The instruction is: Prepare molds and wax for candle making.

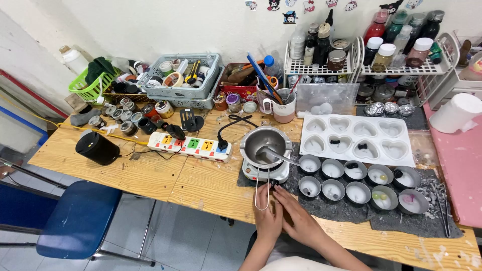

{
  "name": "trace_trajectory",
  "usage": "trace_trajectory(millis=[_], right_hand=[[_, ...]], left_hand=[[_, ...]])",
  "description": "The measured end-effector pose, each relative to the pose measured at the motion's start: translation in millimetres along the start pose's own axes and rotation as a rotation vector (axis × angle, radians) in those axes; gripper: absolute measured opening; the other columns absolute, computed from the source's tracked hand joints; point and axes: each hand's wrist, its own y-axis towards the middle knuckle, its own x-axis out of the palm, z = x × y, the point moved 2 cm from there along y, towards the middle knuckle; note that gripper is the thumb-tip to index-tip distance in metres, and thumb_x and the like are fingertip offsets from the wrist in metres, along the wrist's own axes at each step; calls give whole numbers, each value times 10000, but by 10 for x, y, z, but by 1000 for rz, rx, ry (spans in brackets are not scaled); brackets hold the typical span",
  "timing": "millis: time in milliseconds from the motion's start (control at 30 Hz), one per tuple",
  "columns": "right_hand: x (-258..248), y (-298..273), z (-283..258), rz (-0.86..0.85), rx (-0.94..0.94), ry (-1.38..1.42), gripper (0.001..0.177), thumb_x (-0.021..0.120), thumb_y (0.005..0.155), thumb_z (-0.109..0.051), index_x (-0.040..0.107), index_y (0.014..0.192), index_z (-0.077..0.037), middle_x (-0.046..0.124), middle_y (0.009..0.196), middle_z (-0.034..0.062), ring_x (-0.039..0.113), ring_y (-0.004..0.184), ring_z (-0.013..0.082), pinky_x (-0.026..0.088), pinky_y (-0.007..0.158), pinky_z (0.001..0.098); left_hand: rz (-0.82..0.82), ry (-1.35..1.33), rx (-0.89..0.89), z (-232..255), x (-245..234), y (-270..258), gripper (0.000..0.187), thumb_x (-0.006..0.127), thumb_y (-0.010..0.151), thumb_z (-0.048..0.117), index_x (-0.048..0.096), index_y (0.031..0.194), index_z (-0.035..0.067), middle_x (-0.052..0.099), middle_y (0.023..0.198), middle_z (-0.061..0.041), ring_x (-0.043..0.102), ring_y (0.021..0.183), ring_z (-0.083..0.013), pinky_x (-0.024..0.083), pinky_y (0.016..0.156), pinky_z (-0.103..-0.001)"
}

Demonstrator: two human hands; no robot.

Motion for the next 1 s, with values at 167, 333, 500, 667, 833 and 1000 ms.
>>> trace_trajectory(millis=[167, 333, 500, 667, 833, 1000], right_hand=[[-3, -7, -4, 13, 23, 50, 760, 728, 824, -30, 407, 1512, -48, 378, 1609, 212, 360, 1504, 368, 332, 1197, 464], [-51, -7, 66, 70, 124, 86, 676, 687, 858, -10, 460, 1492, -74, 453, 1585, 192, 449, 1458, 348, 388, 1164, 459], [-288, -12, 238, 290, 237, 496, 596, 616, 937, -7, 429, 1500, -69, 619, 1424, 146, 630, 1299, 277, 483, 1080, 390], [-688, 299, 266, 292, 266, 430, 709, 668, 909, -5, 367, 1546, -85, 658, 1264, 107, 673, 1128, 218, 545, 969, 343], [-922, 642, 91, 215, 202, 287, 591, 778, 855, -43, 598, 1416, -88, 706, 1050, 72, 688, 926, 154, 594, 844, 289], [-1074, 975, -97, 179, -11, -17, 267, 774, 862, -66, 784, 1127, -97, 745, 883, 64, 707, 732, 174, 566, 667, 312]], left_hand=[[19, -8, 25, -48, 14, 3, 490, 579, 968, 119, 468, 1436, 30, 467, 1445, -172, 480, 1349, -350, 388, 1115, -458], [108, -42, 20, -139, -43, 107, 383, 561, 981, 112, 537, 1349, 10, 496, 1374, -176, 440, 1319, -363, 367, 1087, -445], [-56, -814, -318, -444, -258, 243, 517, 344, 1095, 419, 636, 1199, 4, 694, 974, -87, 635, 849, -170, 524, 773, -317], [-279, -1017, -401, 19, -560, 433, 648, 229, 1067, 508, 606, 1239, 8, 695, 983, -99, 668, 849, -168, 564, 770, -315], [-476, -1290, -637, 362, -630, 510, 583, 267, 1033, 468, 568, 1313, 54, 691, 1015, -88, 674, 871, -199, 564, 794, -343], [-633, -1750, -614, 93, -397, 447, 320, 422, 1141, 359, 590, 1210, 96, 472, 739, 64, 445, 547, -43, 364, 491, -197]])
